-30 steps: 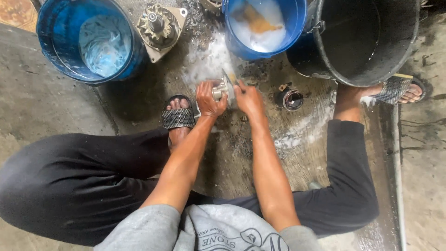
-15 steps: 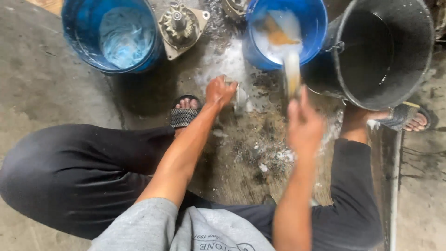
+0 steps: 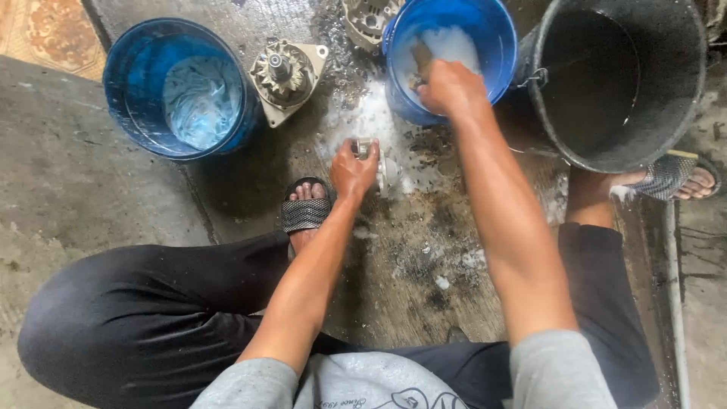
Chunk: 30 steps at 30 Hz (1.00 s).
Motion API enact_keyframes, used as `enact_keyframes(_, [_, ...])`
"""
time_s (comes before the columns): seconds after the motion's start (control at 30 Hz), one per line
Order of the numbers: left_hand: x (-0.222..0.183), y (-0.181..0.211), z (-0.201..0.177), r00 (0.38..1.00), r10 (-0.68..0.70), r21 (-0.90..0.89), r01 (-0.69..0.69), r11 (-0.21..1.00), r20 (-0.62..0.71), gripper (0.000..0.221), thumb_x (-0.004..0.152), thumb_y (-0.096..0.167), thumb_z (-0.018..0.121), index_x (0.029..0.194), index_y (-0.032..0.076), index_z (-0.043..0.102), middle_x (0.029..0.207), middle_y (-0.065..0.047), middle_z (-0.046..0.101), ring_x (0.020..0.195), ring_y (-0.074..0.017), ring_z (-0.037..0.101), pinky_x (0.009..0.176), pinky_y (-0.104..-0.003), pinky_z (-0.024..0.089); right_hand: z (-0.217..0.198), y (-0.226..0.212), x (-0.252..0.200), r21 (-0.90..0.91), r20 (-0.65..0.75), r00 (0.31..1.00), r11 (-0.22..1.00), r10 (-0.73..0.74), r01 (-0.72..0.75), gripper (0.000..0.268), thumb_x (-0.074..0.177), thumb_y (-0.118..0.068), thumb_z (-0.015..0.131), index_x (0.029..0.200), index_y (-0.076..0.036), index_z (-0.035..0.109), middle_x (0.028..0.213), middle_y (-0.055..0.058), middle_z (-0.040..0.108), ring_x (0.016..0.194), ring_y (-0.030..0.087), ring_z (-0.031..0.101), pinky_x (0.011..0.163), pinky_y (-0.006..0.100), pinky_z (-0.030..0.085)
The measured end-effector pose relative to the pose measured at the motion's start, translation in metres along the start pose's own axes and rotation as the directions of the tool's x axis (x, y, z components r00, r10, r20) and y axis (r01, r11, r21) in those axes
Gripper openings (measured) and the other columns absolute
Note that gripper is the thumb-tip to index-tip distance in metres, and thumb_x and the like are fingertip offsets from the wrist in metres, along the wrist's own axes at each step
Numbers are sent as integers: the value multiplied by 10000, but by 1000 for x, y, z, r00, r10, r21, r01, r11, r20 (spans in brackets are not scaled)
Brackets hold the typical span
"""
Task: Cleaning an automotive alternator using soapy water and a brush while sitting on the floor.
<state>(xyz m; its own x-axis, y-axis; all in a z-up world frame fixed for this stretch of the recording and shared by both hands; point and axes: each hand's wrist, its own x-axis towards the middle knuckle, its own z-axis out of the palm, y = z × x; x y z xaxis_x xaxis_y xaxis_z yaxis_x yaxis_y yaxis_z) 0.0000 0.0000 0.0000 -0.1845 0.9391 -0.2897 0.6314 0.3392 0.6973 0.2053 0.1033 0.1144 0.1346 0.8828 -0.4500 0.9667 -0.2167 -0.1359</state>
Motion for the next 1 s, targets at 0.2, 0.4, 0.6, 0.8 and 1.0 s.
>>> enact_keyframes(0.2, [-10, 4, 2, 998, -9, 44, 6, 999, 61, 608, 945, 516, 637, 1363, 93, 513, 1120, -129, 706, 900, -263, 704, 845, -479, 582, -60, 6, -138, 325, -166, 984, 946, 59, -2, 442, 963, -317, 663, 1355, -116, 701, 1068, 145, 735, 971, 318, 671, 841, 466, 500])
enact_keyframes(0.4, [-15, -16, 31, 918, 261, 204, -205, 957, -300, 371, 852, 345, 709, 1026, 17, 732, 767, -203, 699, 773, -397, 719, 678, -522, 582, 48, -30, -249, 819, 37, 894, 499, 447, -284, 551, 1091, -457, 421, 1529, -136, 515, 980, 152, 730, 983, 287, 677, 989, 446, 526])
enact_keyframes(0.6, [-9, -25, 37, 886, 312, 209, -252, 945, -343, 374, 853, 325, 705, 1050, 14, 771, 723, -183, 714, 688, -369, 713, 603, -502, 575, 152, -66, -220, 879, 66, 871, 384, 487, -282, 423, 1042, -305, 548, 1445, -185, 590, 1382, 158, 645, 1288, 312, 599, 1069, 429, 516])
enact_keyframes(0.8, [-16, -20, 30, 878, 311, 174, -264, 949, -365, 378, 856, 320, 714, 1064, 9, 765, 755, -179, 728, 727, -372, 718, 606, -518, 580, 177, -74, -196, 784, -196, 900, 613, 389, -94, 393, 1058, -337, 564, 1416, -186, 622, 1300, 145, 679, 1172, 367, 657, 990, 534, 534])
enact_keyframes(1.0, [0, -19, 35, 860, 332, 258, -245, 935, -388, 387, 839, 373, 742, 1087, 78, 770, 747, -97, 718, 723, -293, 715, 605, -448, 596, 186, -77, -198, 811, -187, 865, 571, 466, -132, 405, 1082, -333, 525, 1465, -224, 598, 1192, 178, 724, 1014, 383, 707, 794, 500, 567])
